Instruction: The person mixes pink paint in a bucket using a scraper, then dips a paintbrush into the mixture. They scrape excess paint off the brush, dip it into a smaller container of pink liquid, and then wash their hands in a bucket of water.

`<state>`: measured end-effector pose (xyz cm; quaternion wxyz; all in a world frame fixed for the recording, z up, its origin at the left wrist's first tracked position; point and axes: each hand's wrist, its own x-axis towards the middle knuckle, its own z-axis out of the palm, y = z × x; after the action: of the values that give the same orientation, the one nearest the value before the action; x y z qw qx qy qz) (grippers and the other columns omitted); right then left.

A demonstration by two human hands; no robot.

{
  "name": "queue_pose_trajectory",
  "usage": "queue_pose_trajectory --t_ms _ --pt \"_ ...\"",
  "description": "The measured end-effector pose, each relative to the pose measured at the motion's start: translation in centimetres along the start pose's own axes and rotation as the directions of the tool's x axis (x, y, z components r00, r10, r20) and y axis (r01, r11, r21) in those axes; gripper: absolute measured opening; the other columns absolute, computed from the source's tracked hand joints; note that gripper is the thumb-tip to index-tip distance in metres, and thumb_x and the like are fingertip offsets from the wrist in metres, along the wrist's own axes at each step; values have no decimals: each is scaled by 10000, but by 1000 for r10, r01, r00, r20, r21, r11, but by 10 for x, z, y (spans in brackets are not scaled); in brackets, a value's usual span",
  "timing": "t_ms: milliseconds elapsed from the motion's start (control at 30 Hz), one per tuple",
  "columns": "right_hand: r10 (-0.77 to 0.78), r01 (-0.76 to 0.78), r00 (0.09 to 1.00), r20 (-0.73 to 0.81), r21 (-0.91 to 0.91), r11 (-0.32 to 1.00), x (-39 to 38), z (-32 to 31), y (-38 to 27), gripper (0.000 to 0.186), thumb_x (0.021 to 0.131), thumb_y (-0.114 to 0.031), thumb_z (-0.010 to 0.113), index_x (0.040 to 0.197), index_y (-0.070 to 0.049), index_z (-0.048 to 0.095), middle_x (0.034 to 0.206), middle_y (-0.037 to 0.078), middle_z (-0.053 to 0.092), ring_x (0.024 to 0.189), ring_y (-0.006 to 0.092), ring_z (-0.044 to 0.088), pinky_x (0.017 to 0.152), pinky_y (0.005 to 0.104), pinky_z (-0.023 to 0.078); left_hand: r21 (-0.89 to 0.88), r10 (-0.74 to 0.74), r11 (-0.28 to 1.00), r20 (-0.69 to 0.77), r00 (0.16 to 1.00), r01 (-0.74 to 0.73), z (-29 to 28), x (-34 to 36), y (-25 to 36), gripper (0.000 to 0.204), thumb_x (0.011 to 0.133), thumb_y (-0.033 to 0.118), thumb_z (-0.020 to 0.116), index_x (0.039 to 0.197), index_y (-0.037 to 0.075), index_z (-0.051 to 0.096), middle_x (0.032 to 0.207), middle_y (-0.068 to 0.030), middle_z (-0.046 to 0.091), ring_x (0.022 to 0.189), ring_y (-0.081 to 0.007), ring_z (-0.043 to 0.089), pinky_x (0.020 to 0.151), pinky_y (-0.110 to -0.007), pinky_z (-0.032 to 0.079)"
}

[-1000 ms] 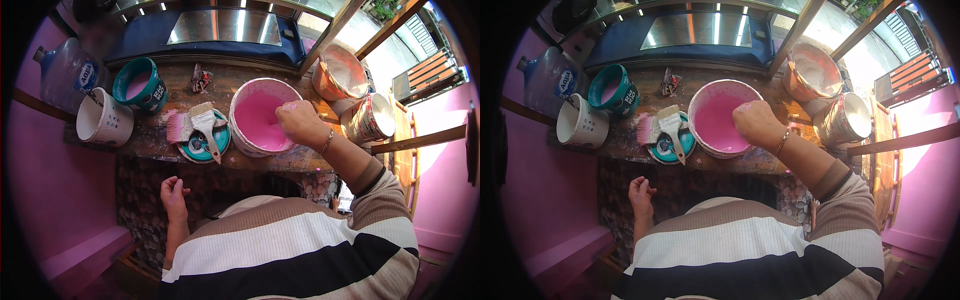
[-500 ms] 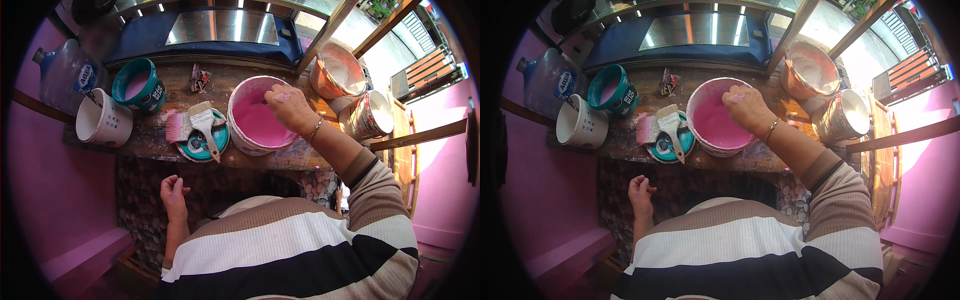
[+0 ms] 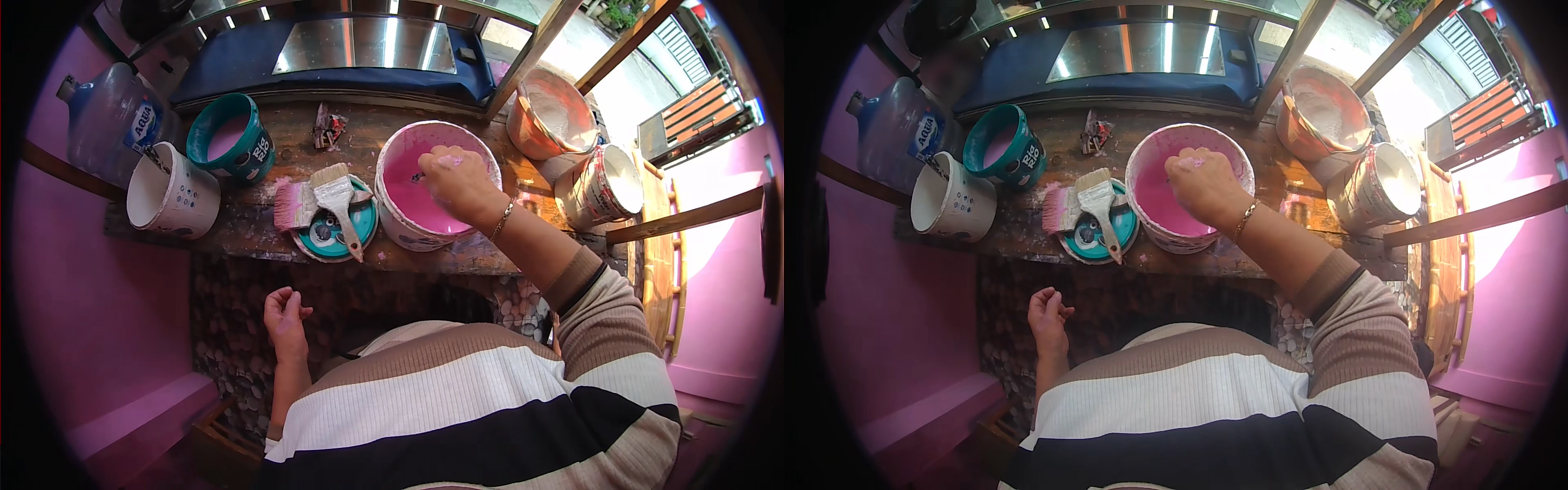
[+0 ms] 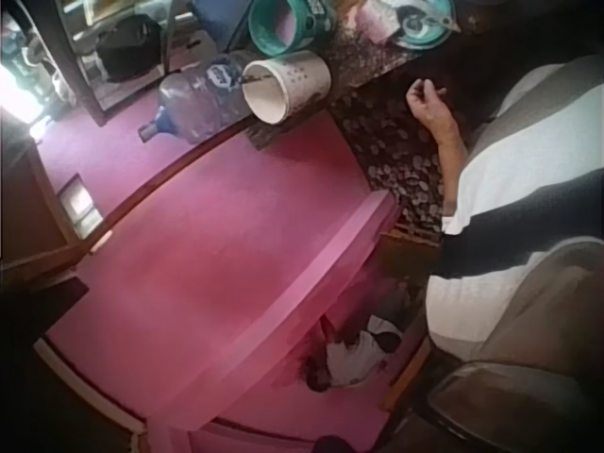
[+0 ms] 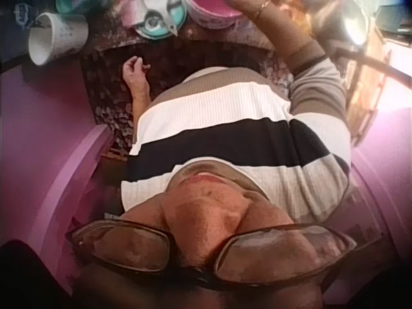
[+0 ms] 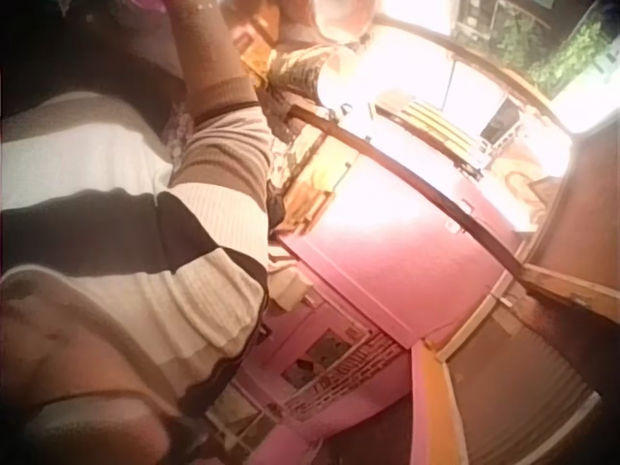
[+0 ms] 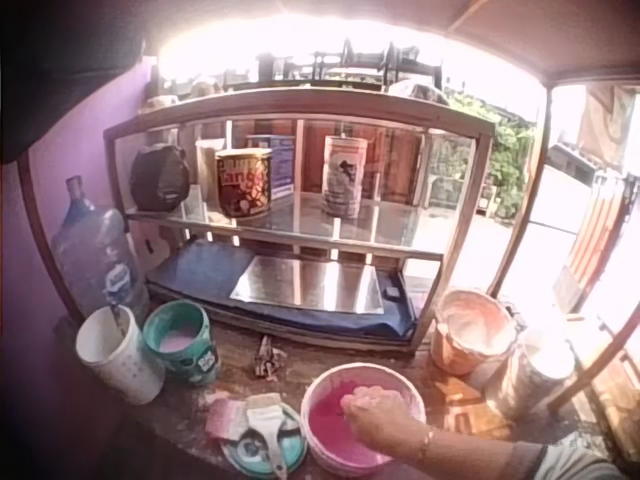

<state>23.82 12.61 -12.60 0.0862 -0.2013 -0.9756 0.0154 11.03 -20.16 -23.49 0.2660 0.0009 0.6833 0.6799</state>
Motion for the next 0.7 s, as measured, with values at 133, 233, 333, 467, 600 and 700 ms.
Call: queue_pose_trajectory --t_ms 133,233,333,467,600,700 --pt "-56 52 998 -37 -118 992 6 3 26 167 801 -149 550 803 -43 679 846 162 666 798 316 662 715 416 524 -4 3 1000 2 1000 -3 -6 -2 0 154 890 65 607 1027 32 545 924 -32 543 651 -90 554 603 -246 511" --pt "30 -3 985 169 -157 988 -4 -13 31 130 785 -153 580 783 -46 655 815 158 664 801 323 653 704 433 512 -4 -11 1000 -7 1000 11 -13 -2 -6 156 890 65 608 1028 30 544 928 -32 541 652 -90 553 603 -246 511" --pt "68 -33 919 389 -94 995 -13 -34 15 139 770 -172 613 778 -37 646 805 170 658 788 333 647 703 437 508 -22 -17 1000 -15 1000 16 -18 -3 -11 160 889 66 610 1028 27 542 925 -32 541 652 -90 552 601 -247 512" --pt "16 -3 942 334 -38 999 -17 -24 7 165 761 -198 642 784 -35 635 796 168 653 792 336 641 711 439 503 -35 -22 999 14 1000 23 -15 1 -12 158 890 66 609 1027 27 540 923 -32 541 653 -89 552 603 -248 514" --pt "50 -47 988 148 -27 999 0 -7 13 143 788 -176 628 800 -34 624 828 149 639 838 326 629 752 425 496 -11 -28 1000 48 998 28 -8 10 -3 153 891 68 609 1022 32 539 919 -29 540 654 -86 551 606 -246 514" --pt "40 -39 999 14 -69 997 7 1 22 127 804 -157 607 813 -31 627 856 141 627 870 318 620 774 414 493 -5 -30 1000 75 997 30 -13 19 5 151 891 70 608 1021 34 540 918 -27 539 654 -84 550 607 -244 513"
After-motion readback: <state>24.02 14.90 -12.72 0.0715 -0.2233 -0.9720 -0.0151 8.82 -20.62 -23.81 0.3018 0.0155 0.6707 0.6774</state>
